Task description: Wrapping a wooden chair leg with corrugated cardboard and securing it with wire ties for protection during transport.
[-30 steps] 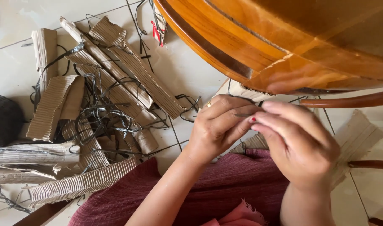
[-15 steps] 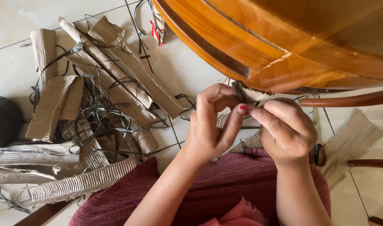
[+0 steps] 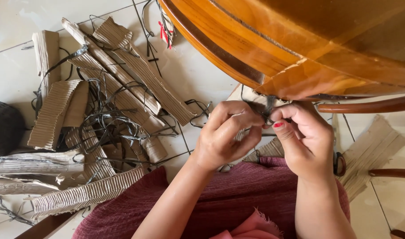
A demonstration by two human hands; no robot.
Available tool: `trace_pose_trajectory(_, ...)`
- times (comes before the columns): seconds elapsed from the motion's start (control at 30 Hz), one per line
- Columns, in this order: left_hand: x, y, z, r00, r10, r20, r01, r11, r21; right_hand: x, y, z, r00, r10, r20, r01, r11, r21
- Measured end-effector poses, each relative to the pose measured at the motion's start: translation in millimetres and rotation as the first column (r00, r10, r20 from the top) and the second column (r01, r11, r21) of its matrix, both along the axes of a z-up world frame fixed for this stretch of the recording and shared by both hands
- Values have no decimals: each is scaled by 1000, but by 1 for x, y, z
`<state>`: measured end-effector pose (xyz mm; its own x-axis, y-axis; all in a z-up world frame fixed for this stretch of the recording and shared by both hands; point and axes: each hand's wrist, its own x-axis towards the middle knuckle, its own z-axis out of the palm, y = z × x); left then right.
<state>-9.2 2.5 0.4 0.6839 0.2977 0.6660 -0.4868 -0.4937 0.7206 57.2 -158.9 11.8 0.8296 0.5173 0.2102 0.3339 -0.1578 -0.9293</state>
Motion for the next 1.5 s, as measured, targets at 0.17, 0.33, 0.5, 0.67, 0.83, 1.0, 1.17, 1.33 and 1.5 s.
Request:
trace_pose_trajectory(0.17,3,-3,-15,993,116,7,-116,991,72,4,-2,-10,992,4,-124,8,996,91)
trace_pose_trajectory(0.33,3,0,10,994,88,-58,-81,991,109,5,-2,-8,997,29,-78,-20,992,122)
trace_pose_trajectory(0.5,-2,8,37,983,-34,-182,64,985,158,3,-1,-4,1000,-10,-12,11,998,60)
trace_pose_trajectory(0.67,-7,14,45,919,-326,-222,309,945,-109,5,3,-2,998,-20,62,16,997,71)
trace_pose_trajectory(0.83,-7,11,29,919,-341,-198,279,917,-284,7,5,10,935,-103,339,95,995,39)
trace_pose_trajectory(1.0,-6,6,14,920,-363,-148,292,886,-361,9,4,6,936,-148,318,133,989,67)
trace_pose_trajectory(1.17,-6,6,9,909,-399,-123,320,855,-408,1,9,-4,890,-18,455,-30,995,97)
trace_pose_trajectory(1.33,-4,3,-1,911,-404,-82,305,795,-524,8,7,-11,936,154,318,-243,934,263)
trace_pose_trajectory(1.5,-6,1,-5,912,-407,-51,275,699,-661,33,3,-7,783,203,588,-335,934,124)
